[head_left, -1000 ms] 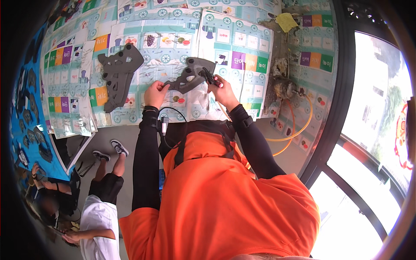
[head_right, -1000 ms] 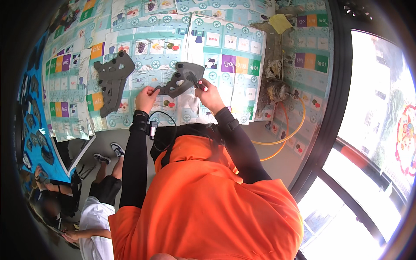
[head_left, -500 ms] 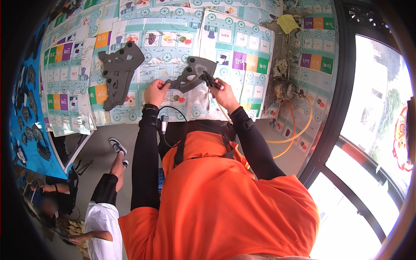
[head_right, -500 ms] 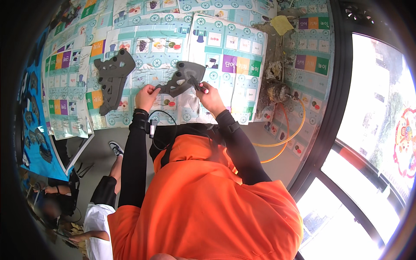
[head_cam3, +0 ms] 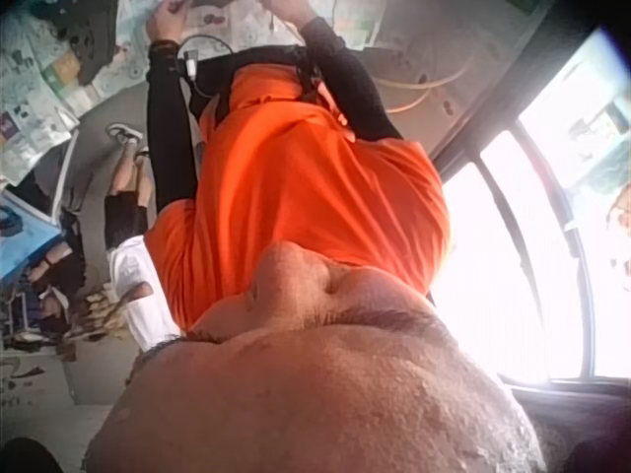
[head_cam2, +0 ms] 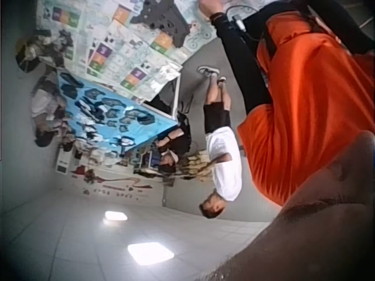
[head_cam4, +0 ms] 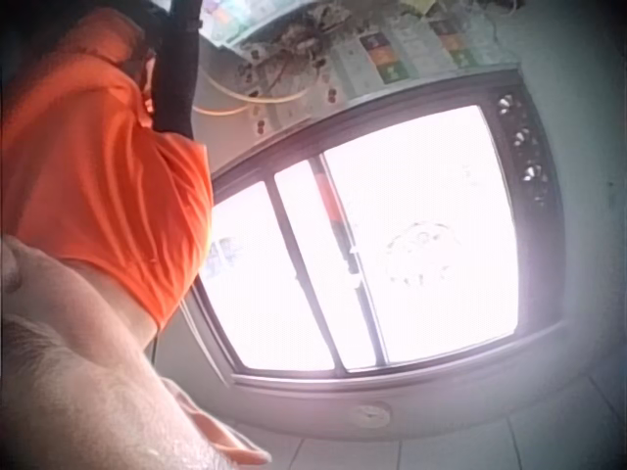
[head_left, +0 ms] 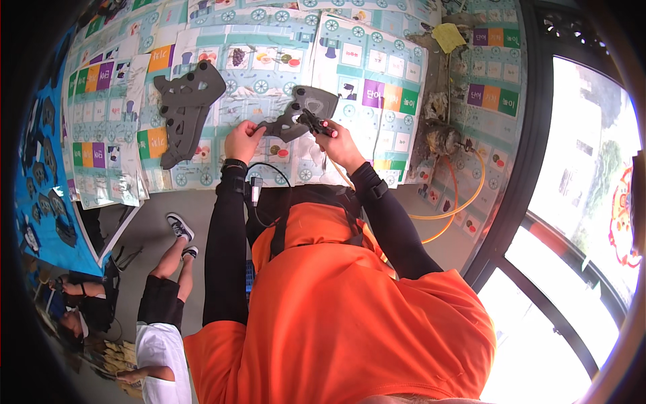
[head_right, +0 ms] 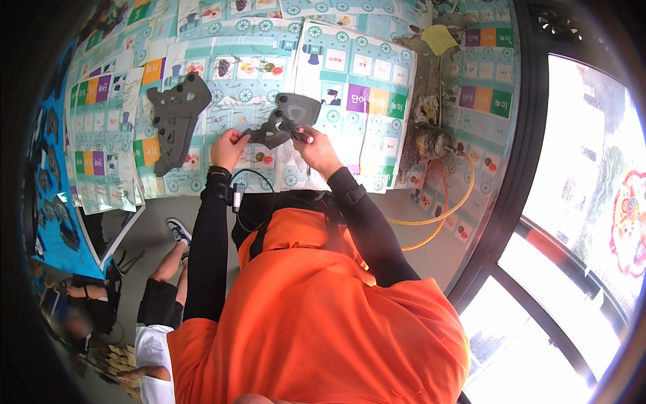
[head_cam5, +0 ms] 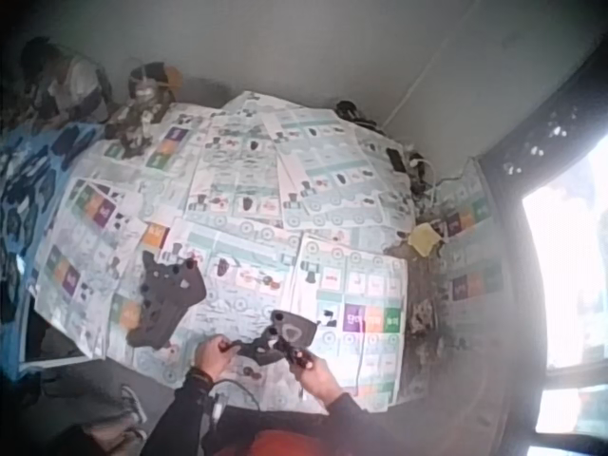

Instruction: Assembling and processing shoe components using hand tools and manual sorting.

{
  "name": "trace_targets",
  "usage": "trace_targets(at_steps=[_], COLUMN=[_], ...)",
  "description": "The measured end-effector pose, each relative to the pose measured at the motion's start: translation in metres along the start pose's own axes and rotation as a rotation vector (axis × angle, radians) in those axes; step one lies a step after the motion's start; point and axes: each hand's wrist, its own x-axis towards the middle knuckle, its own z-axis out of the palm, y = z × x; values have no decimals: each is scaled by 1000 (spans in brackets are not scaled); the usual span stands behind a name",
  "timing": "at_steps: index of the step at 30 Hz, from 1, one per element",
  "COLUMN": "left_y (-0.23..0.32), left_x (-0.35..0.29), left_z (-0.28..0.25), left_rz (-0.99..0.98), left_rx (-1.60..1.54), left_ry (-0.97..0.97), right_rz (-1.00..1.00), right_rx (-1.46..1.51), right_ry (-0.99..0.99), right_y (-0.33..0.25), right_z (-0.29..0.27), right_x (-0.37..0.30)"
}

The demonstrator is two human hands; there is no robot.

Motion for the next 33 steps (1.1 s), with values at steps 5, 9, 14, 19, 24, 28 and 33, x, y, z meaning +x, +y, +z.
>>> trace_targets(at_steps=[5, 9, 14, 19, 24, 28, 33], left_y=[0, 2, -2, 3, -2, -2, -3], left_x=[2, 1, 2, 4, 3, -2, -2], left_z=[1, -1, 2, -2, 0, 3, 11], left_rz=[38, -19, 25, -28, 31, -17, -4], left_rx=[-4, -28, -23, -52, -33, -48, -102], left_ry=[26, -23, 10, -26, 7, -15, -23], right_rz=[-9, 20, 77, 25, 19, 23, 119], right_rx=[-30, -40, 16, -45, -84, -89, 52], right_ry=[-26, -51, -95, -66, -85, -100, -211], right_y=[-5, -6, -8, -13, -22, -18, -10], right_z=[2, 1, -3, 4, 12, 16, 1], right_x=[-3, -9, -17, -11, -7, -12, -29])
